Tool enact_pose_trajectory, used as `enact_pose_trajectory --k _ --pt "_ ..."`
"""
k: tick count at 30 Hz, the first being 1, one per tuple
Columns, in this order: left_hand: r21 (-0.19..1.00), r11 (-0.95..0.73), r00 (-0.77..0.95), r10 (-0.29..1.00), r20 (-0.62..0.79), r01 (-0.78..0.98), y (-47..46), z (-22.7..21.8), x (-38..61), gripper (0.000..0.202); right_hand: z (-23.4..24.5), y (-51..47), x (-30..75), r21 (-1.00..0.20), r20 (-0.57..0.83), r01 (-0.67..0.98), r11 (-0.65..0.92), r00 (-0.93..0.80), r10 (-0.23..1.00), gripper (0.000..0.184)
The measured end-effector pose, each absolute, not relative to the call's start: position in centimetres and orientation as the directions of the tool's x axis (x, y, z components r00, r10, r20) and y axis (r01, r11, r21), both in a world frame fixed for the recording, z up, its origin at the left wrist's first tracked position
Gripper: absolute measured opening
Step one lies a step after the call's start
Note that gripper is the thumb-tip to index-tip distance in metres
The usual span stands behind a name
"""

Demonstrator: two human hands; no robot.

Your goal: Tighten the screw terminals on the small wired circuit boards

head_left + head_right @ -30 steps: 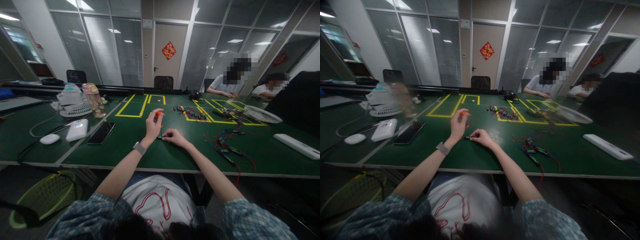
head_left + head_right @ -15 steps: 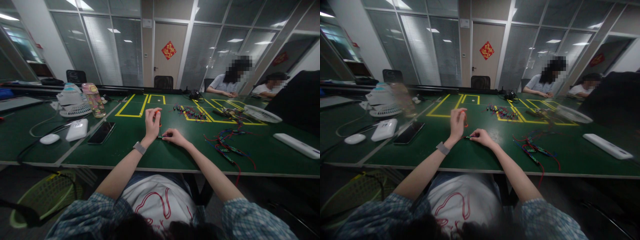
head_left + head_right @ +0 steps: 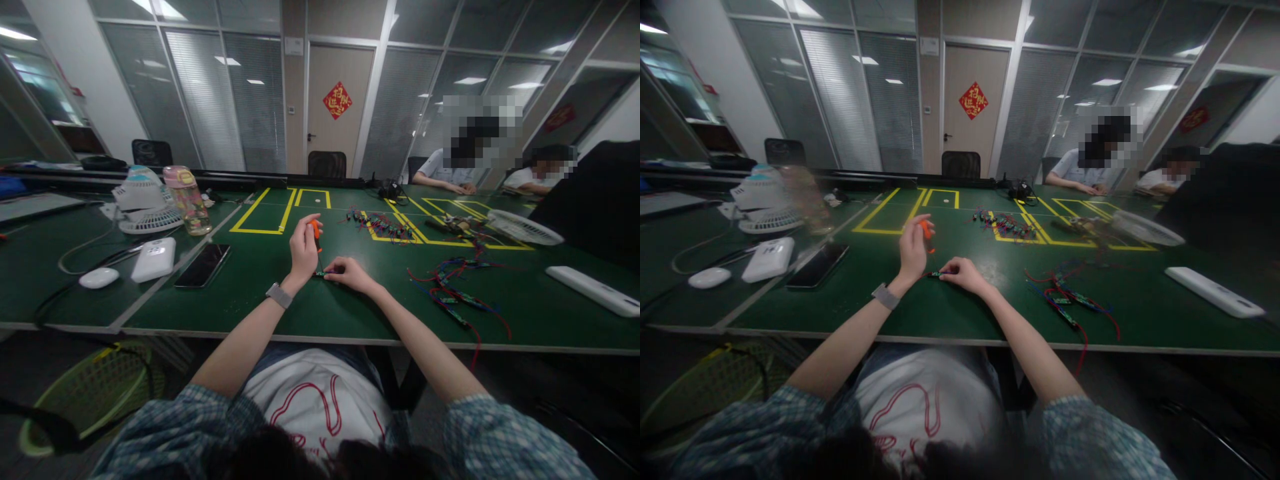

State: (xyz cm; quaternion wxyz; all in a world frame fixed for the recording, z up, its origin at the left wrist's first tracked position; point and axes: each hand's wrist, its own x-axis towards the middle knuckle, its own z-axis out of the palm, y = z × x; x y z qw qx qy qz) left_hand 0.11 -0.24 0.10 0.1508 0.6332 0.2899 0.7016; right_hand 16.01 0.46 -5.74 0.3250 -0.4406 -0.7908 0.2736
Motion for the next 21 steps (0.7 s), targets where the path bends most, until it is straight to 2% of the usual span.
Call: enact_pose_trajectory --k 9,21 --pt "0.535 -0.787 -0.15 0.515 0.844 0.306 -0.76 0.86 0.06 0.015 -5.69 0.48 16.04 -0.706 0.299 0.515 0.485 -0.404 0.864 0.017" --pt "0.615 -0.771 -0.103 0.607 0.788 0.165 -0.11 0.04 0.04 0.033 -5.6 0.39 16.01 -0.714 0.286 0.519 0.471 -0.397 0.872 0.018"
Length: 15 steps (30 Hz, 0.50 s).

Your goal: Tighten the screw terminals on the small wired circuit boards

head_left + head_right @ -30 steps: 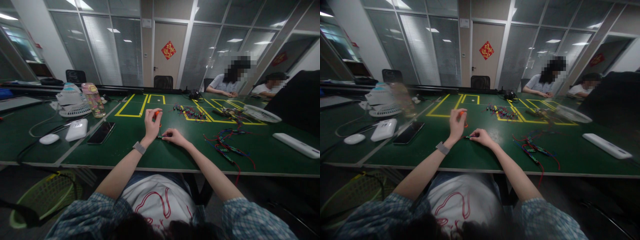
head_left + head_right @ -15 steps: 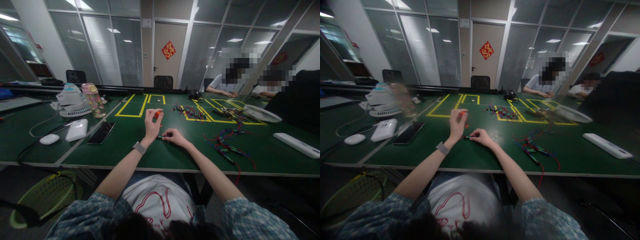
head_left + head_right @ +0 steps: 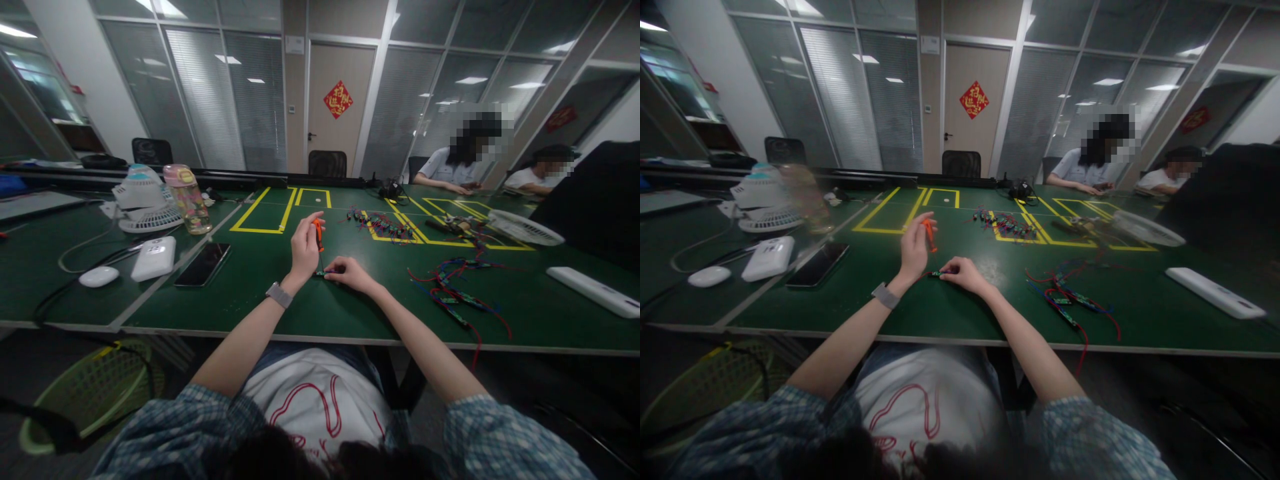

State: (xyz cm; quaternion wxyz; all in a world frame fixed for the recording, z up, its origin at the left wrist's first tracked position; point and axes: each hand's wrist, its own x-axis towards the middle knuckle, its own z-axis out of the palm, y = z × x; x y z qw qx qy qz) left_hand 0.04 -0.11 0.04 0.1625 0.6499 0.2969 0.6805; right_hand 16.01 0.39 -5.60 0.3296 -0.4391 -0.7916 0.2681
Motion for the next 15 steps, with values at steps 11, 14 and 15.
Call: enact_pose_trajectory --k 11,14,15 --pt "0.542 -0.803 -0.089 0.538 0.838 0.247 -0.63 0.62 0.11 0.021 -5.8 0.56 16.06 -0.706 0.288 0.522 0.479 -0.405 0.867 0.018" --pt "0.53 -0.797 -0.096 0.527 0.845 0.288 -0.83 0.78 0.06 0.017 -5.77 0.54 16.09 -0.701 0.293 0.525 0.483 -0.405 0.866 0.017" --pt "0.528 -0.796 -0.099 0.524 0.846 0.297 -0.85 0.79 0.05 0.016 -5.75 0.52 16.1 -0.702 0.292 0.524 0.482 -0.405 0.866 0.017"
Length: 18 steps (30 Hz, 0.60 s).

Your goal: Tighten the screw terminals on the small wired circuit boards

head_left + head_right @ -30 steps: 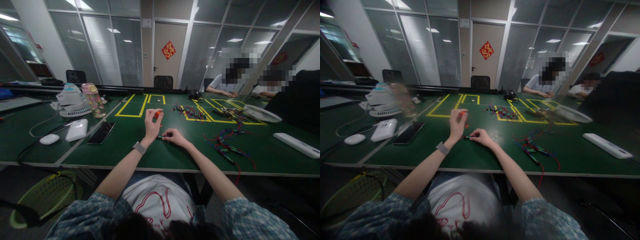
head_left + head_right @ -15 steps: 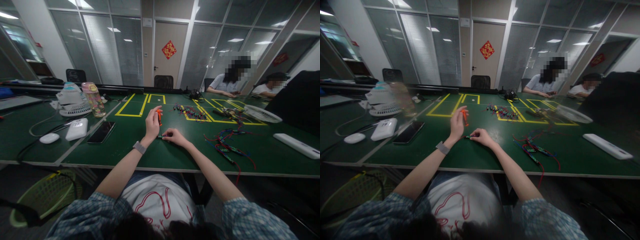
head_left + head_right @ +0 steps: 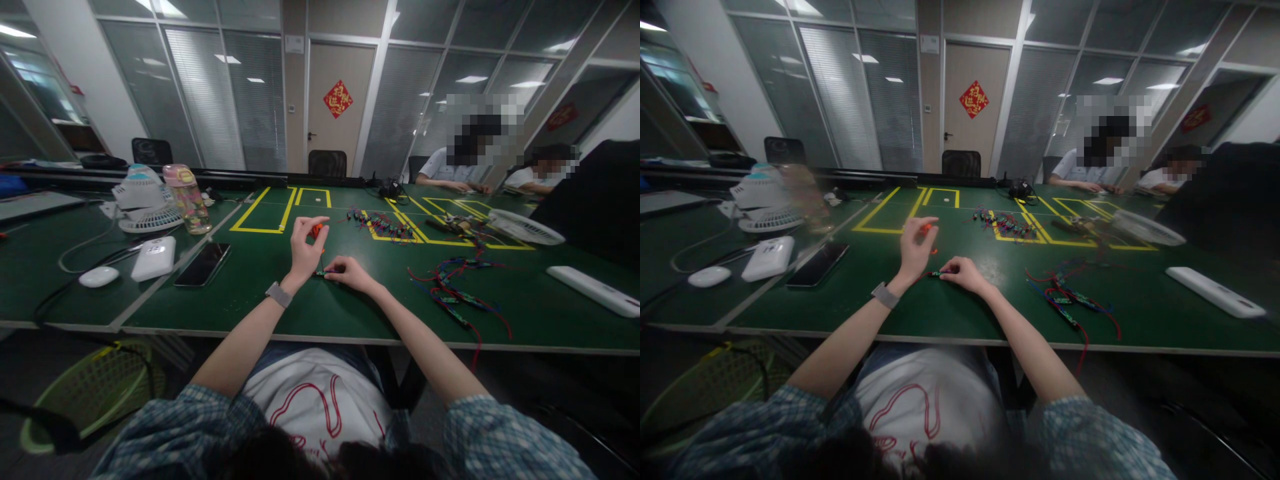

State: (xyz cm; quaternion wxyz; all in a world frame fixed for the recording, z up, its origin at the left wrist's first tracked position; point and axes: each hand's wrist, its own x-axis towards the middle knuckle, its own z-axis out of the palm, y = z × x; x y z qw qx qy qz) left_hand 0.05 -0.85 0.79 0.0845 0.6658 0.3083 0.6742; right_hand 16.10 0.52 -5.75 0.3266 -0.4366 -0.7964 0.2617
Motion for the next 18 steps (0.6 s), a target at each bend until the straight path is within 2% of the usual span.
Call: enact_pose_trajectory --k 12,18 --pt "0.554 -0.765 -0.14 0.541 0.83 0.328 -0.5 0.43 0.03 0.022 -5.3 0.14 15.97 -0.718 0.276 0.517 0.465 -0.402 0.873 0.017" --pt "0.544 -0.787 -0.127 0.532 0.837 0.291 -0.44 0.4 -0.2 0.034 -5.47 0.29 15.97 -0.707 0.282 0.528 0.469 -0.398 0.873 0.018"
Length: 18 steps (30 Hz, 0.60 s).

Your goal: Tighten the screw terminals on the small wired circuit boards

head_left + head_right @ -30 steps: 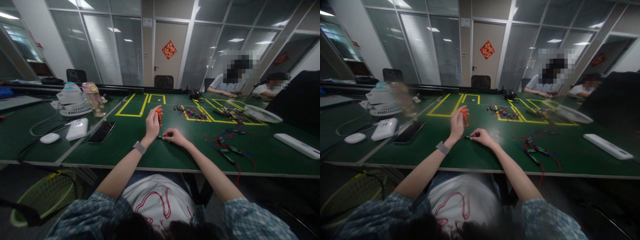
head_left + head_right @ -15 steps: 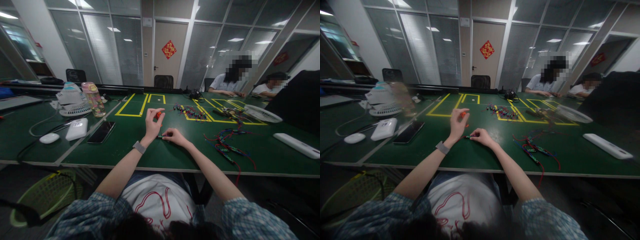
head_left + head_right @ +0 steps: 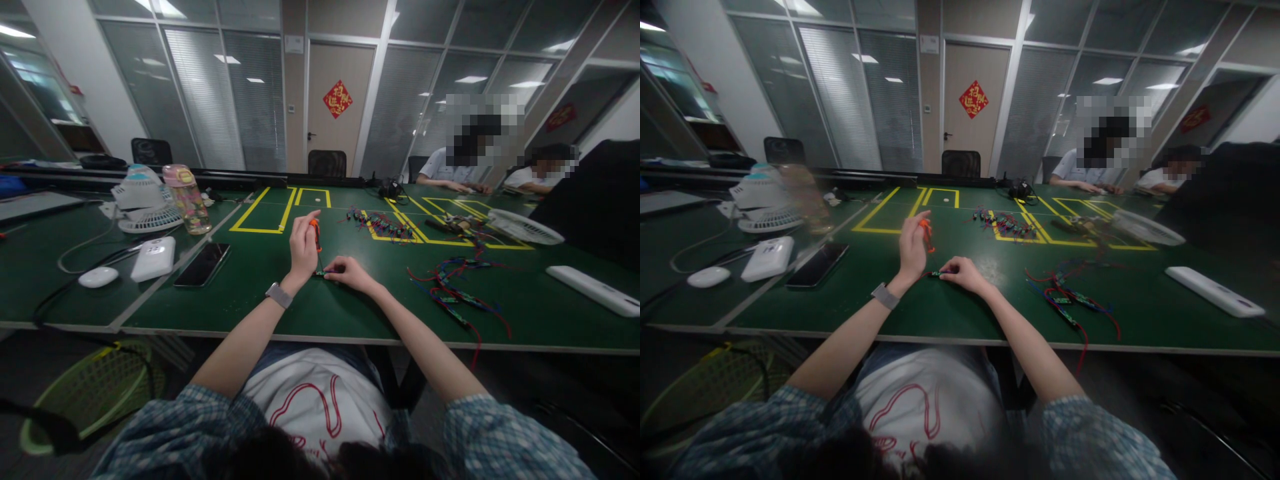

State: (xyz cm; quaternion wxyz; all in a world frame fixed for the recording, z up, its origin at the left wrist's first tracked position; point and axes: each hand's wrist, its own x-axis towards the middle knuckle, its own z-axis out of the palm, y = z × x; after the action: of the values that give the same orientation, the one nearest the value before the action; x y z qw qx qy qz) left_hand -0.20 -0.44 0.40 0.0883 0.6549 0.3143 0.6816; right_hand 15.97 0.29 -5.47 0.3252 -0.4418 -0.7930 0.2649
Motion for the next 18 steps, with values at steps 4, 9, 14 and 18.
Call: enact_pose_trajectory --k 4,9,14,18 --pt "0.534 -0.79 -0.139 0.518 0.844 0.302 -0.42 0.48 -0.1 0.03 -5.54 0.38 15.99 -0.711 0.27 0.526 0.466 -0.407 0.873 0.017" --pt "0.539 -0.793 -0.151 0.518 0.842 0.285 -0.35 0.39 0.12 0.025 -5.49 0.4 15.97 -0.703 0.285 0.531 0.473 -0.399 0.871 0.017" --pt "0.525 -0.777 -0.155 0.505 0.849 0.348 -0.72 0.65 0.15 0.016 -5.4 0.3 15.97 -0.702 0.286 0.531 0.474 -0.399 0.871 0.018" --pt "0.534 -0.775 -0.142 0.519 0.843 0.339 -0.87 0.72 0.11 0.017 -5.39 0.3 16.0 -0.698 0.29 0.533 0.478 -0.4 0.869 0.018"
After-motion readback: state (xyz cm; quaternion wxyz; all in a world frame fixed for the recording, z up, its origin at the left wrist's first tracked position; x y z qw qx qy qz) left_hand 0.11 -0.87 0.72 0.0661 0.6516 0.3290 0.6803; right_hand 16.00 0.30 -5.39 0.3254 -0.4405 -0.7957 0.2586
